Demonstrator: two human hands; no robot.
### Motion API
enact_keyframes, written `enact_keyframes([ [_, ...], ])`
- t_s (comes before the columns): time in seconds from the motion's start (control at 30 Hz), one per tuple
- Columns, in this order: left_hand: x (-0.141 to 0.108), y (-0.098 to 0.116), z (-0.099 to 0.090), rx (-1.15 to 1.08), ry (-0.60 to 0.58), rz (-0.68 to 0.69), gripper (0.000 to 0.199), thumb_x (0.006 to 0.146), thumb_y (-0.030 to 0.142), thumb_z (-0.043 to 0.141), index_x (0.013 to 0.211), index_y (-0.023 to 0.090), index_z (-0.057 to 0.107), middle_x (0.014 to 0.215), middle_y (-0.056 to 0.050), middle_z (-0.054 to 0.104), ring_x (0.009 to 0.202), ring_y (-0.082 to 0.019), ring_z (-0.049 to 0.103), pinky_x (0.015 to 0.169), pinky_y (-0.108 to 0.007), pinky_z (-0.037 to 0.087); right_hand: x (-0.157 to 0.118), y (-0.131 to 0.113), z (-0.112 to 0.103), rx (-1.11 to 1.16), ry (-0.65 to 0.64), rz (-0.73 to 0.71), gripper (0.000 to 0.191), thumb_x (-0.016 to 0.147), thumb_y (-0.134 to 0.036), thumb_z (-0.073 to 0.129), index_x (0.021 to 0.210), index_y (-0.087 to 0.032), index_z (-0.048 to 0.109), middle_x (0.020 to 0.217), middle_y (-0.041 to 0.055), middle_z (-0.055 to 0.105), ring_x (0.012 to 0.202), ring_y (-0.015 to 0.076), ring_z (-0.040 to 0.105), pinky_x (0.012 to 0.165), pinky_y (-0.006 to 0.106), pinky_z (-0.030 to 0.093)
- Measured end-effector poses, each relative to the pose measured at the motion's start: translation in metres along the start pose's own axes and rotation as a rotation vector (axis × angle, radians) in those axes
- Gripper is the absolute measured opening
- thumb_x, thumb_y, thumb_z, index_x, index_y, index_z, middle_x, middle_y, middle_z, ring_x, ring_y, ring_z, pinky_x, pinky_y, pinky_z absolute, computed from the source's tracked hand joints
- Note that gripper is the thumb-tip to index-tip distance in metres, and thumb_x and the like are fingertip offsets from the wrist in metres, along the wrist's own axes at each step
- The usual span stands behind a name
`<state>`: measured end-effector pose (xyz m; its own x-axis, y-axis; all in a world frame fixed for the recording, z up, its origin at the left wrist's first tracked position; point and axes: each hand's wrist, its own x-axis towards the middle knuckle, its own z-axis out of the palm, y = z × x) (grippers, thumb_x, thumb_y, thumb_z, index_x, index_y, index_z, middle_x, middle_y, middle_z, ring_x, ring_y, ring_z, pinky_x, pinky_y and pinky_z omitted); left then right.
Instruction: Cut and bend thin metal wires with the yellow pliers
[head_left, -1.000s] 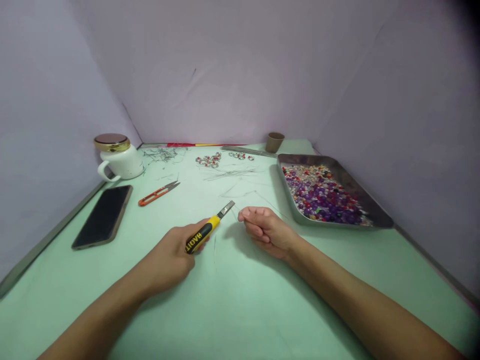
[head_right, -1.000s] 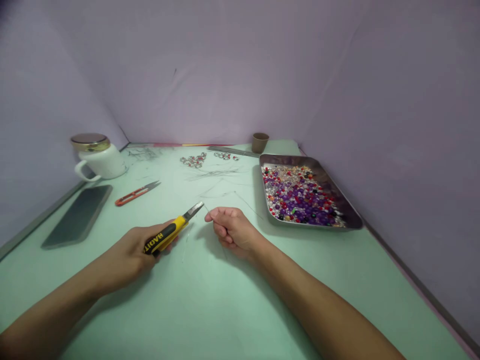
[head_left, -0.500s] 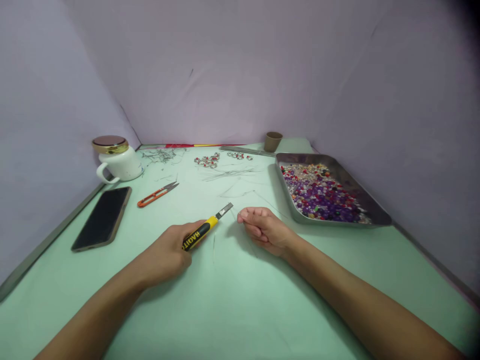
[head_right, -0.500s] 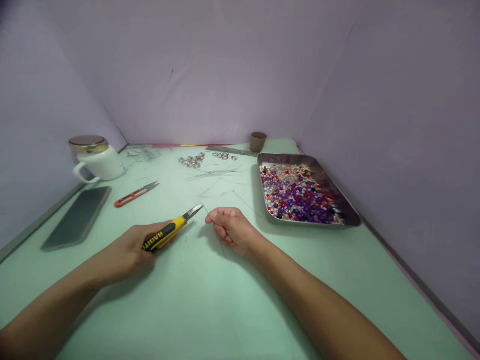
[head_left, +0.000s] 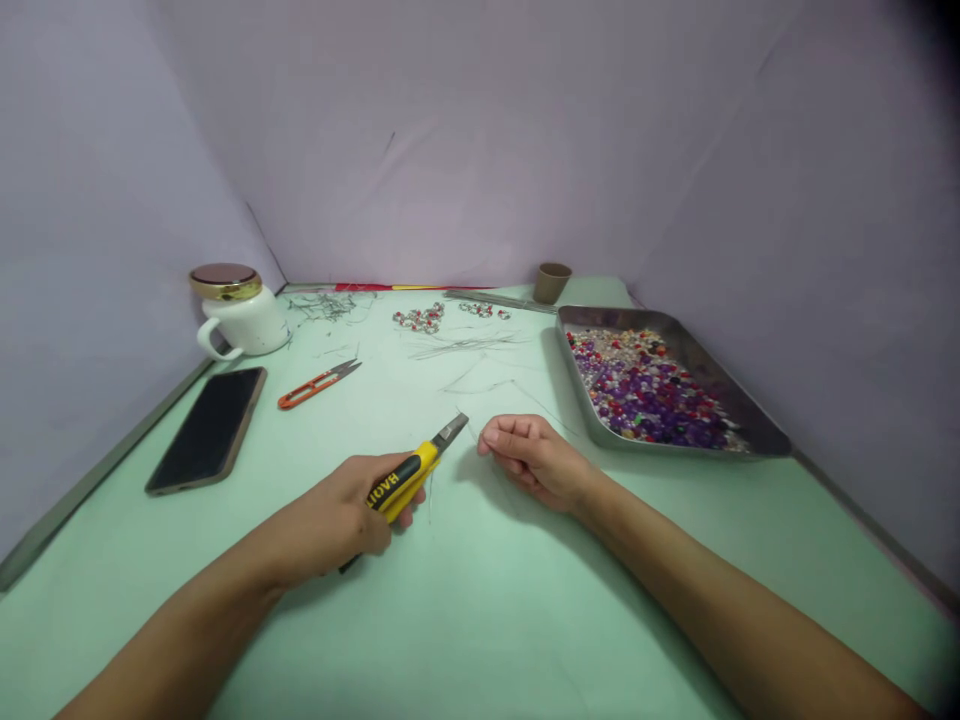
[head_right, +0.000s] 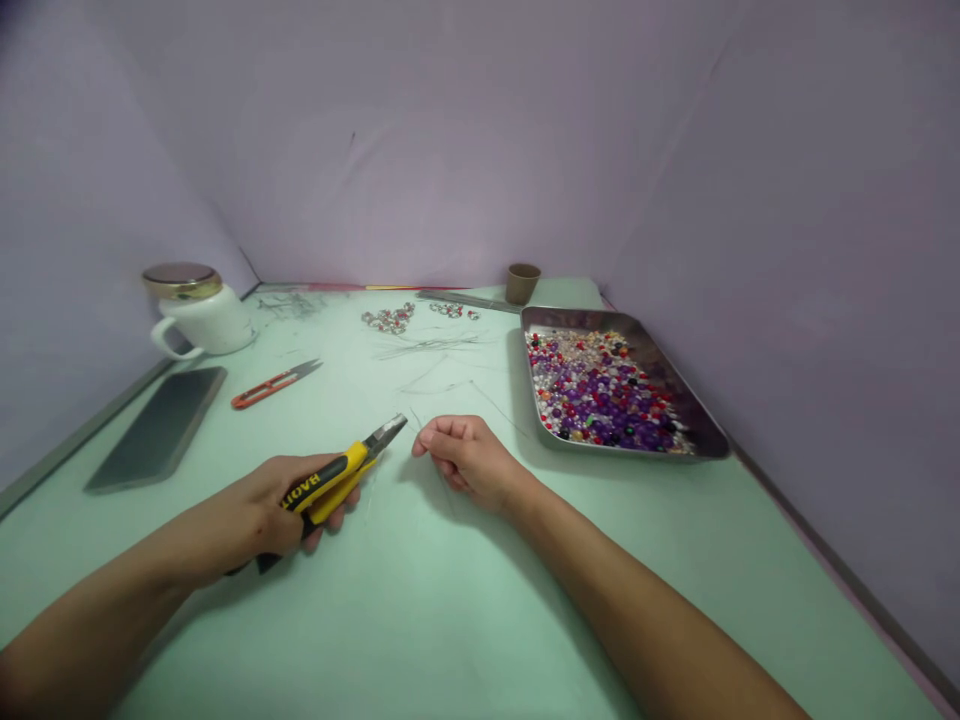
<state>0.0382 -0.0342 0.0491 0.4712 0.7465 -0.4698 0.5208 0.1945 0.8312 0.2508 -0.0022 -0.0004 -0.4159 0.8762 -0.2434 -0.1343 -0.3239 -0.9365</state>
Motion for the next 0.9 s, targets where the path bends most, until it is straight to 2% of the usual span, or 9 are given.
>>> enact_keyframes([
  [0.1, 0.001, -0.003, -0.006, -0.103, 0.051, -0.001, 0.035, 0.046, 0.006, 0.042, 0.078, 0.018, 0.051, 0.075, 0.001, 0.055, 0.063, -0.014, 0.05, 0.052, -0.024, 0.037, 0.0, 0.001, -0.001, 0.012, 0.008, -0.05, 0.019, 0.067, -0.032, 0.06, 0.062, -0.014, 0.056, 0.034, -0.0099, 0.031, 0.031, 0.0031, 0.018, 0.031, 0.018, 0.012],
  [0.17, 0.001, -0.006, -0.015, -0.224, 0.161, -0.027, 0.039, 0.045, 0.006, 0.041, 0.08, 0.017, 0.052, 0.078, -0.001, 0.056, 0.064, -0.015, 0.052, 0.055, -0.027, 0.041, 0.001, 0.003, -0.002, 0.025, 0.026, -0.048, 0.019, 0.066, -0.032, 0.06, 0.062, -0.014, 0.056, 0.035, -0.0099, 0.03, 0.031, 0.0033, 0.018, 0.031, 0.018, 0.011],
  [0.23, 0.0, -0.008, -0.024, -0.343, 0.286, -0.016, 0.044, 0.046, 0.005, 0.041, 0.087, 0.016, 0.053, 0.087, -0.003, 0.058, 0.07, -0.017, 0.055, 0.061, -0.029, 0.045, 0.001, 0.005, -0.003, 0.035, 0.044, -0.04, 0.019, 0.067, -0.032, 0.06, 0.063, -0.015, 0.056, 0.036, -0.0099, 0.031, 0.032, 0.0034, 0.018, 0.031, 0.018, 0.011],
  [0.3, -0.002, -0.009, -0.029, -0.399, 0.318, -0.004, 0.05, 0.046, 0.004, 0.042, 0.093, 0.018, 0.053, 0.098, -0.005, 0.057, 0.081, -0.02, 0.055, 0.069, -0.031, 0.047, 0.002, 0.006, -0.003, 0.042, 0.045, -0.036, 0.019, 0.068, -0.032, 0.06, 0.064, -0.014, 0.056, 0.036, -0.0098, 0.031, 0.032, 0.0033, 0.018, 0.031, 0.018, 0.011],
  [0.37, -0.004, -0.008, -0.027, -0.393, 0.267, -0.028, 0.051, 0.045, 0.003, 0.043, 0.092, 0.018, 0.054, 0.097, -0.004, 0.057, 0.084, -0.02, 0.054, 0.071, -0.032, 0.046, 0.002, 0.006, -0.004, 0.051, 0.038, -0.031, 0.018, 0.068, -0.032, 0.06, 0.065, -0.014, 0.055, 0.036, -0.0098, 0.031, 0.032, 0.003, 0.018, 0.031, 0.017, 0.011],
  [0.53, -0.005, 0.001, -0.008, -0.265, 0.066, -0.038, 0.037, 0.047, 0.002, 0.042, 0.077, 0.018, 0.055, 0.078, 0.001, 0.055, 0.068, -0.014, 0.05, 0.058, -0.026, 0.041, 0.0, 0.005, -0.005, 0.143, -0.04, 0.015, 0.018, 0.071, -0.031, 0.059, 0.066, -0.015, 0.054, 0.038, -0.0104, 0.03, 0.032, 0.0022, 0.017, 0.031, 0.017, 0.01],
  [0.67, -0.003, 0.002, -0.004, -0.262, 0.034, -0.006, 0.037, 0.047, 0.001, 0.04, 0.077, 0.017, 0.054, 0.079, 0.001, 0.055, 0.068, -0.013, 0.05, 0.06, -0.026, 0.041, 0.001, 0.006, -0.006, 0.198, -0.099, 0.033, 0.017, 0.073, -0.029, 0.058, 0.067, -0.014, 0.054, 0.039, -0.0104, 0.03, 0.033, 0.0018, 0.017, 0.031, 0.016, 0.01],
  [0.9, 0.0, 0.001, -0.007, -0.233, 0.014, 0.023, 0.036, 0.048, 0.002, 0.04, 0.078, 0.017, 0.054, 0.079, 0.0, 0.054, 0.07, -0.014, 0.049, 0.063, -0.027, 0.042, 0.002, 0.007, -0.006, 0.217, -0.109, 0.029, 0.016, 0.074, -0.028, 0.058, 0.068, -0.014, 0.054, 0.039, -0.0102, 0.031, 0.032, 0.0016, 0.018, 0.031, 0.015, 0.011],
])
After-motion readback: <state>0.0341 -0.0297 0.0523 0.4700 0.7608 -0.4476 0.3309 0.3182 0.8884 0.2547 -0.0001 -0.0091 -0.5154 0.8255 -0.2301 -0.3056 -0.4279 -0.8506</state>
